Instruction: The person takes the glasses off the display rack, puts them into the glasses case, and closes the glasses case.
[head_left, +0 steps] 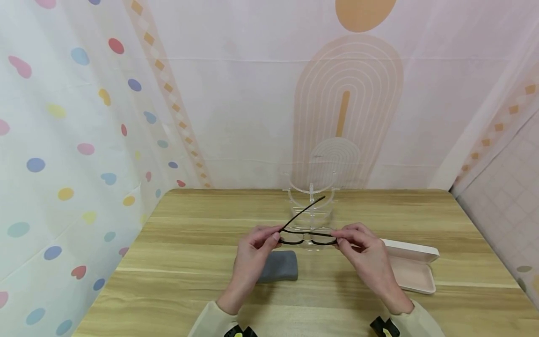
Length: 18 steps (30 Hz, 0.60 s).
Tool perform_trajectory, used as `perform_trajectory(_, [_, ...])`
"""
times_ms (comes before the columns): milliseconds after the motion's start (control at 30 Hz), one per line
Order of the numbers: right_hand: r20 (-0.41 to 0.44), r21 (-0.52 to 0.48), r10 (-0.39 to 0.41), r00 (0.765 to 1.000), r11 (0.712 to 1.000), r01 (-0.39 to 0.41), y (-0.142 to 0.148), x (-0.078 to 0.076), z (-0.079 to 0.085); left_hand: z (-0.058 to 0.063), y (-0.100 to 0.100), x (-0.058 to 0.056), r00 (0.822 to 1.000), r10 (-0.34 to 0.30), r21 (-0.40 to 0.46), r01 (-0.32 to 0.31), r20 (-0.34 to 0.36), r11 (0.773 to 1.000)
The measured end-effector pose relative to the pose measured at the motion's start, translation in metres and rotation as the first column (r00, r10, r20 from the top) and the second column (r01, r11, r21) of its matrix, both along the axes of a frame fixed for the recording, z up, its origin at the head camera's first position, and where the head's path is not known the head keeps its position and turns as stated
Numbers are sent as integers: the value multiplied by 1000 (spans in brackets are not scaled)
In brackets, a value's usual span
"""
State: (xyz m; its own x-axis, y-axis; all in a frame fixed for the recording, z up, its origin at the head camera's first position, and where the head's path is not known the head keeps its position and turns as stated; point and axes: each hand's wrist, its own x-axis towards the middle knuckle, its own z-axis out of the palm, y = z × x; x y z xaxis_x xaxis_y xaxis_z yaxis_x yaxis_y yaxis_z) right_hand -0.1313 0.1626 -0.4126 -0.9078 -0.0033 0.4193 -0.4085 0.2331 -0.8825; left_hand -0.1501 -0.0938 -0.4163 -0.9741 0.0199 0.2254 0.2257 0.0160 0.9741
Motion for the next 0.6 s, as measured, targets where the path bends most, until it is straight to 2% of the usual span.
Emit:
perform_trajectory(133, [-11,-3,3,1000,1000,-3,-1,0,-1,0,-1,1,1000,6,22,-7,26,1000])
perform_trajectory(600, [-3,-15,14,1000,1000,-14,-1,1,0,0,-1,-1,999,19,24,-19,39,1000])
